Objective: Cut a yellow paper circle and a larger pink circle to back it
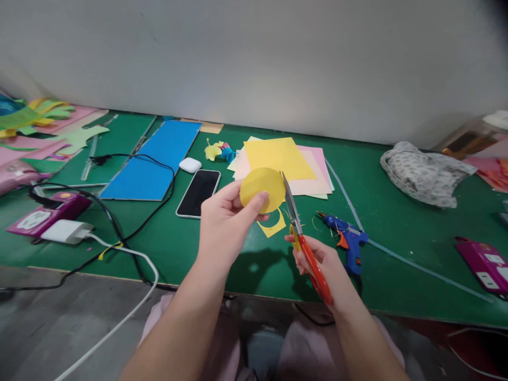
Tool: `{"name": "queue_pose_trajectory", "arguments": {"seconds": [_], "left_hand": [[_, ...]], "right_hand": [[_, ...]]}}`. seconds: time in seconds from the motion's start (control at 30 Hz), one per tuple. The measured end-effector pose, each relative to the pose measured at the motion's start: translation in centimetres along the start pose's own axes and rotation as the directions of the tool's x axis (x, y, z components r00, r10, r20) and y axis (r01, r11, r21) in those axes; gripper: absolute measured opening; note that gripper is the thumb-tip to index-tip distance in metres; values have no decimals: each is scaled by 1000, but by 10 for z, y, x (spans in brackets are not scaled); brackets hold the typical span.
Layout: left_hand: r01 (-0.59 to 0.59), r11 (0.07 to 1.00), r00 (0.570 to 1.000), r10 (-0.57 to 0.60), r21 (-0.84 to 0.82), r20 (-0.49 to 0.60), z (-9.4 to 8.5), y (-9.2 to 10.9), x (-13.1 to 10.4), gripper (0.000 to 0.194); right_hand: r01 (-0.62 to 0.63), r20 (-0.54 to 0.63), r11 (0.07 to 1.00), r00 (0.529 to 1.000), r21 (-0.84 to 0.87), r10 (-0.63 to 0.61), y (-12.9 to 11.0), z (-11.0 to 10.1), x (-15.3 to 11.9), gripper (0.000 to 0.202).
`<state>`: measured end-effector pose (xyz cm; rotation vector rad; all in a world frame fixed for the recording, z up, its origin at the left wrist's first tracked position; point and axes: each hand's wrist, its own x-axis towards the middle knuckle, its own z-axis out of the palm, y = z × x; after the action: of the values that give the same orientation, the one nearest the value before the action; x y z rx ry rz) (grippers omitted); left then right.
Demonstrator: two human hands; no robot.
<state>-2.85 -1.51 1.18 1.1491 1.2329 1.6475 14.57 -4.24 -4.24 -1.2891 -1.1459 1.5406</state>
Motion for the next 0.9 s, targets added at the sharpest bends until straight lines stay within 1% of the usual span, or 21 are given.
{"name": "queue_pose_trajectory", "arguments": {"seconds": [0.23,0.37,0.6,0.77,0.9], "left_hand": [[-18,1000,1000,18,11,-13,-1,-1,1,23],[-35,999,999,35,-3,-10,-2,-1,2,22],[-52,998,998,53,43,-29,-3,-2,2,24],[-61,998,997,62,30,-40,-4,-2,3,25],[-66,998,997,66,-3,-37,-6,-2,4,24]], "right_hand": [[4,12,1000,1000,7,-4,1,-1,-1,42],[-17,8,1000,1000,11,17,0,0,-1,41],[-35,1,999,999,-9,35,-3,0,-1,43],[-35,10,999,999,-37,36,-3,0,0,42],[-39,9,999,999,-23,40,-3,1,0,39]]}}
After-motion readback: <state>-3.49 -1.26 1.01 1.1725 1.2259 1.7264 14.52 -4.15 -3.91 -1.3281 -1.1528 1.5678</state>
